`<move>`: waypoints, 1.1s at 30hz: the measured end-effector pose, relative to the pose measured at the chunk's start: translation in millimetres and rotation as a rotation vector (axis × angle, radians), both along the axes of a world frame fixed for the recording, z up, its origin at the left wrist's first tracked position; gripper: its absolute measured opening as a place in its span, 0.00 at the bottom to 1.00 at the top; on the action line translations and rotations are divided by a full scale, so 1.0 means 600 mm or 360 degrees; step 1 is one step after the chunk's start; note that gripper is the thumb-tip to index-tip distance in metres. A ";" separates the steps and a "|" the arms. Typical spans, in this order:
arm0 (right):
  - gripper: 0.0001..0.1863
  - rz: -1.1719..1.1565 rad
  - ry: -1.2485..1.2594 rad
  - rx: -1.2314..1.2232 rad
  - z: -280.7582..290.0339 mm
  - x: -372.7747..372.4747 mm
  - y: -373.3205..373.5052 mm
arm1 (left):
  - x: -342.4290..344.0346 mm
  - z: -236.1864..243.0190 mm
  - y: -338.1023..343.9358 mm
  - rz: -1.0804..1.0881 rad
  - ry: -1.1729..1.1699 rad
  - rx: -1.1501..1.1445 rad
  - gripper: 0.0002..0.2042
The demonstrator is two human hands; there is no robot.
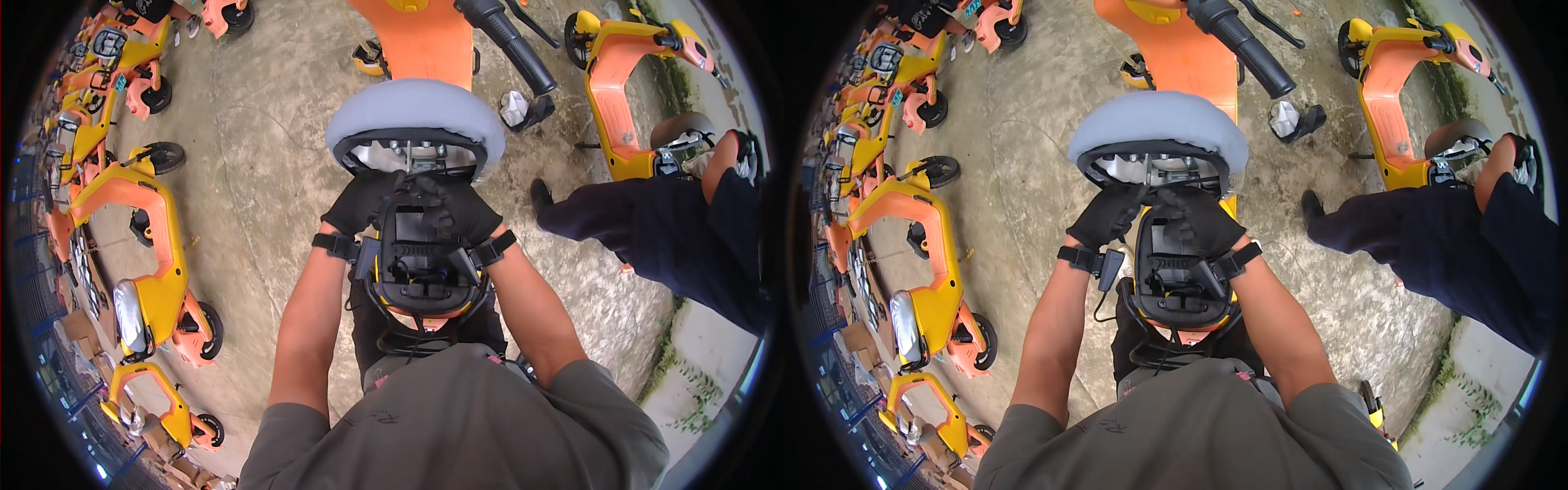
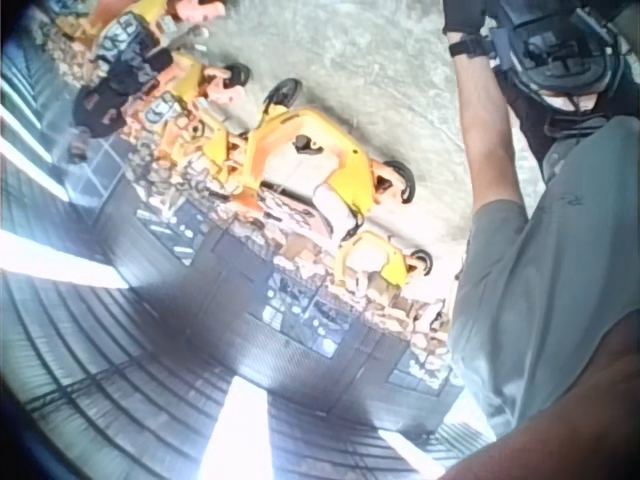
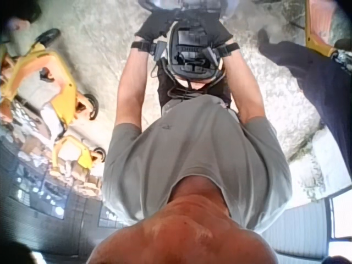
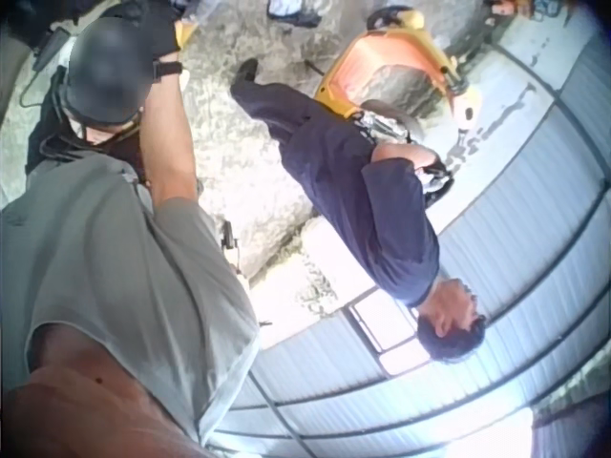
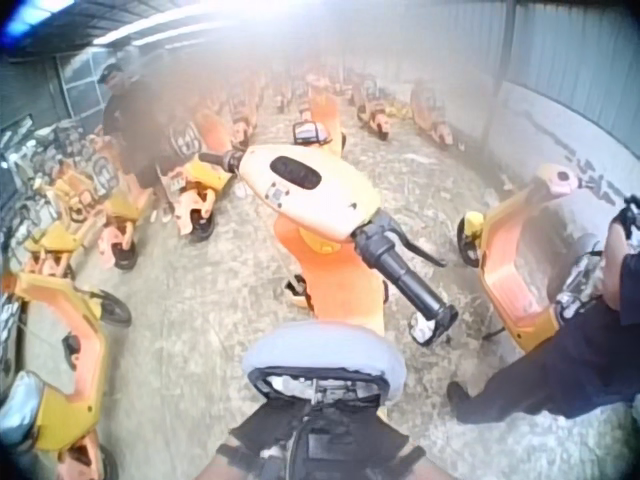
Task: The person opens the seat of an electric scooter and handles components inside the compartment. They then place a silver reflective cover over the seat and secure it.
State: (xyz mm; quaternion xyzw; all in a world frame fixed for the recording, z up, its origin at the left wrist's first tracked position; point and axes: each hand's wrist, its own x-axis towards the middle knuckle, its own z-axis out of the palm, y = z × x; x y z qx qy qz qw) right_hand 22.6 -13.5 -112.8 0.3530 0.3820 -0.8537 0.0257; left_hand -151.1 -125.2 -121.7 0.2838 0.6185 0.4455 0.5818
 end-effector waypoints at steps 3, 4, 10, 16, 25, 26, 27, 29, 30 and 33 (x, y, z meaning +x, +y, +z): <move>0.12 -0.0187 0.0286 -0.0696 -0.014 0.009 0.006 | 0.004 0.034 -0.001 0.0066 -0.0207 -0.0111 0.11; 0.11 -0.0268 0.0406 -0.0906 -0.022 0.008 0.003 | 0.008 0.037 -0.001 0.0091 -0.0232 -0.0063 0.11; 0.11 -0.0711 0.0388 -0.0987 -0.026 -0.001 -0.020 | 0.004 0.003 -0.024 0.0132 0.0486 0.0090 0.11; 0.12 -0.0963 0.0680 -0.1020 -0.041 0.025 0.032 | -0.014 -0.034 -0.040 0.0386 0.1296 0.0122 0.11; 0.17 -0.0408 0.0839 -0.1031 -0.041 0.076 0.033 | 0.032 -0.018 -0.059 0.0669 0.0994 0.0038 0.15; 0.17 -0.0421 0.0838 -0.1017 -0.014 0.083 0.028 | 0.042 -0.023 -0.058 0.0680 0.0872 0.0022 0.15; 0.13 -0.0330 0.0492 -0.0543 0.021 0.079 0.016 | 0.045 -0.020 -0.062 0.0690 0.0952 0.0070 0.15; 0.13 -0.0201 0.0350 -0.0307 0.060 0.081 0.000 | 0.058 0.002 -0.058 0.0738 0.0717 0.0026 0.16; 0.12 -0.0117 0.0289 -0.0201 0.079 0.075 -0.011 | 0.063 0.018 -0.062 0.0799 0.0498 -0.0035 0.16; 0.15 0.0157 0.0420 -0.0041 0.089 0.059 -0.035 | 0.082 0.057 -0.061 0.0782 0.0407 0.0004 0.17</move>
